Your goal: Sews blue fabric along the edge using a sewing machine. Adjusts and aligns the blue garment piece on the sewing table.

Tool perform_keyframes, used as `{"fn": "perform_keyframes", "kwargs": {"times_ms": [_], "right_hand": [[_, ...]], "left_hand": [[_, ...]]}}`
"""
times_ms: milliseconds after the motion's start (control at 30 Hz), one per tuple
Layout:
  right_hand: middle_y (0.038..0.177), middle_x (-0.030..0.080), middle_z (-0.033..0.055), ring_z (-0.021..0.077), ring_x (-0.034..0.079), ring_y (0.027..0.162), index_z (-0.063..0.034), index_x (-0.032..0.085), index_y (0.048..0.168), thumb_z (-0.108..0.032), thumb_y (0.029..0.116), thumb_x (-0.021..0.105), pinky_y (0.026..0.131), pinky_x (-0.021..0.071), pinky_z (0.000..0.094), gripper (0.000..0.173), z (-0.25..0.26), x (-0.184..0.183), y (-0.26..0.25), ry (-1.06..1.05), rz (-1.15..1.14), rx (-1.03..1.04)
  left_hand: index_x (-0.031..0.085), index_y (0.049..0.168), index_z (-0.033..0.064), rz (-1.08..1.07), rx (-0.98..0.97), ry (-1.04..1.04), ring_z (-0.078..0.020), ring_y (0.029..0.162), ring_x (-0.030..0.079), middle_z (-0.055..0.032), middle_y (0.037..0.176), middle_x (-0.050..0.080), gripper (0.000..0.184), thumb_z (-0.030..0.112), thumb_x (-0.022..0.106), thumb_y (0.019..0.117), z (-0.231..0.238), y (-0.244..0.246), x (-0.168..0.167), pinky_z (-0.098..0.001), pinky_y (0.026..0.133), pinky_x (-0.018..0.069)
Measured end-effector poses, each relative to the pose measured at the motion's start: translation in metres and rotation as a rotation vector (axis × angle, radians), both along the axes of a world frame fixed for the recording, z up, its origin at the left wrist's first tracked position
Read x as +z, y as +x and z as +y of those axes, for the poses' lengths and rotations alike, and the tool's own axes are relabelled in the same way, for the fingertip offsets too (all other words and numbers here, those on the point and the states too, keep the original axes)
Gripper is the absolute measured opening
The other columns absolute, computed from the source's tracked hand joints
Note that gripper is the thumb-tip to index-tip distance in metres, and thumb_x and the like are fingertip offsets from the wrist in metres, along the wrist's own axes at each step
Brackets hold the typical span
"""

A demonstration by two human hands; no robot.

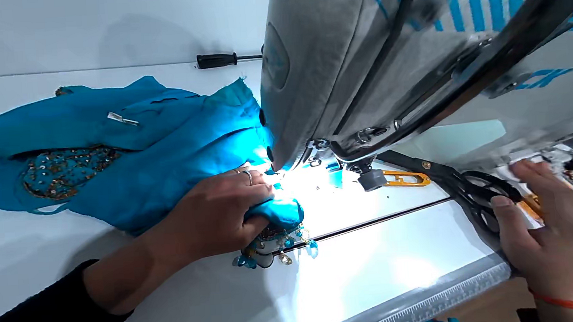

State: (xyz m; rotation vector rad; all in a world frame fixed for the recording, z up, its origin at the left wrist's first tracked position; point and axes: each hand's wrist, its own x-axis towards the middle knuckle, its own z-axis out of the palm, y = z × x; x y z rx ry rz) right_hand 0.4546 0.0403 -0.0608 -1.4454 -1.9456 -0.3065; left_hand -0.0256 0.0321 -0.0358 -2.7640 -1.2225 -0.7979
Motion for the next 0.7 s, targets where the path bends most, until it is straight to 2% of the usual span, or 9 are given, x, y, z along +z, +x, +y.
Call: {"fn": "perform_keyframes", "kwargs": {"times_ms": [67, 167, 300, 367, 467, 533, 633, 700], "right_hand": [[0.147, 0.05, 0.0331, 0.0454, 0.044, 0.142, 0.006, 0.052, 0.142, -0.04, 0.1007, 0.051, 0.113, 0.0397, 0.0527, 0.062, 0.0008, -0.0002, 0.0027, 0.007, 0.006, 0.019], [0.148, 0.049, 0.0336, 0.0466, 0.044, 0.141, 0.0064, 0.051, 0.142, -0.04, 0.1003, 0.05, 0.112, 0.0406, 0.0534, 0.063, 0.0009, -0.0002, 0.0025, 0.009, 0.006, 0.021], [0.148, 0.049, 0.033, 0.0462, 0.044, 0.142, 0.0057, 0.05, 0.143, -0.041, 0.1009, 0.051, 0.113, 0.0396, 0.0539, 0.063, 0.0016, -0.0014, 0.0035, 0.011, 0.001, 0.028], [0.148, 0.049, 0.0324, 0.0455, 0.044, 0.142, 0.0055, 0.05, 0.143, -0.041, 0.1006, 0.051, 0.114, 0.0393, 0.0532, 0.063, 0.0019, -0.0013, 0.0031, 0.011, 0.002, 0.025], [0.148, 0.049, 0.0324, 0.0451, 0.044, 0.142, 0.006, 0.05, 0.143, -0.04, 0.1, 0.052, 0.113, 0.04, 0.0526, 0.063, 0.0013, -0.001, 0.0024, 0.006, 0.008, 0.025], [0.147, 0.05, 0.0325, 0.0448, 0.044, 0.142, 0.0065, 0.05, 0.142, -0.039, 0.0995, 0.052, 0.113, 0.0404, 0.0522, 0.063, 0.0014, -0.0006, 0.0022, 0.009, 0.007, 0.027], [0.147, 0.05, 0.0331, 0.0456, 0.044, 0.142, 0.0072, 0.051, 0.142, -0.038, 0.0993, 0.052, 0.113, 0.0401, 0.0521, 0.062, 0.0014, -0.0006, 0.0016, 0.006, 0.009, 0.021], [0.147, 0.049, 0.0332, 0.0463, 0.044, 0.141, 0.0076, 0.051, 0.141, -0.038, 0.0989, 0.052, 0.113, 0.0402, 0.0526, 0.062, 0.0018, -0.0008, 0.0017, 0.005, 0.009, 0.013]], "left_hand": [[0.078, 0.097, 0.0115, 0.003, 0.003, 0.005, -0.0186, 0.107, 0.071, -0.0062, 0.106, 0.076, 0.032, 0.028, 0.052, 0.0893, 0.0004, 0.0, -0.0004, -0.0334, 0.091, 0.0566], [0.077, 0.098, 0.011, 0.022, 0.021, 0.008, -0.0183, 0.099, 0.071, -0.0056, 0.102, 0.074, 0.032, 0.029, 0.052, 0.0893, 0.0019, 0.0007, 0.0002, -0.0323, 0.082, 0.0574], [0.076, 0.096, 0.0104, 0.013, 0.021, 0.028, -0.0167, 0.095, 0.07, -0.0047, 0.098, 0.072, 0.03, 0.027, 0.053, 0.0886, 0.0032, 0.0008, 0.0007, -0.0303, 0.081, 0.0564], [0.076, 0.096, 0.0114, 0.007, 0.018, 0.033, -0.016, 0.098, 0.07, -0.0045, 0.099, 0.074, 0.029, 0.028, 0.053, 0.0894, 0.0033, 0.0007, 0.001, -0.0301, 0.087, 0.0559], [0.076, 0.097, 0.0097, -0.001, 0.0, 0.038, -0.0181, 0.096, 0.07, -0.0064, 0.099, 0.073, 0.029, 0.026, 0.053, 0.0887, 0.0047, 0.0002, 0.001, -0.0321, 0.084, 0.0565], [0.076, 0.099, 0.0082, 0.004, 0.002, 0.039, -0.0195, 0.098, 0.071, -0.0079, 0.1, 0.074, 0.03, 0.026, 0.053, 0.0886, 0.0047, 0.0002, 0.0017, -0.0336, 0.087, 0.0566], [0.075, 0.098, 0.0073, -0.003, 0.003, 0.057, -0.02, 0.095, 0.071, -0.0088, 0.099, 0.073, 0.029, 0.024, 0.054, 0.0884, 0.0053, 0.0002, 0.0013, -0.0328, 0.082, 0.0568], [0.075, 0.098, 0.0079, -0.003, 0.003, 0.057, -0.0191, 0.096, 0.07, -0.0079, 0.099, 0.073, 0.029, 0.025, 0.054, 0.0886, 0.0058, -0.0003, 0.0009, -0.0318, 0.083, 0.0564]]}}
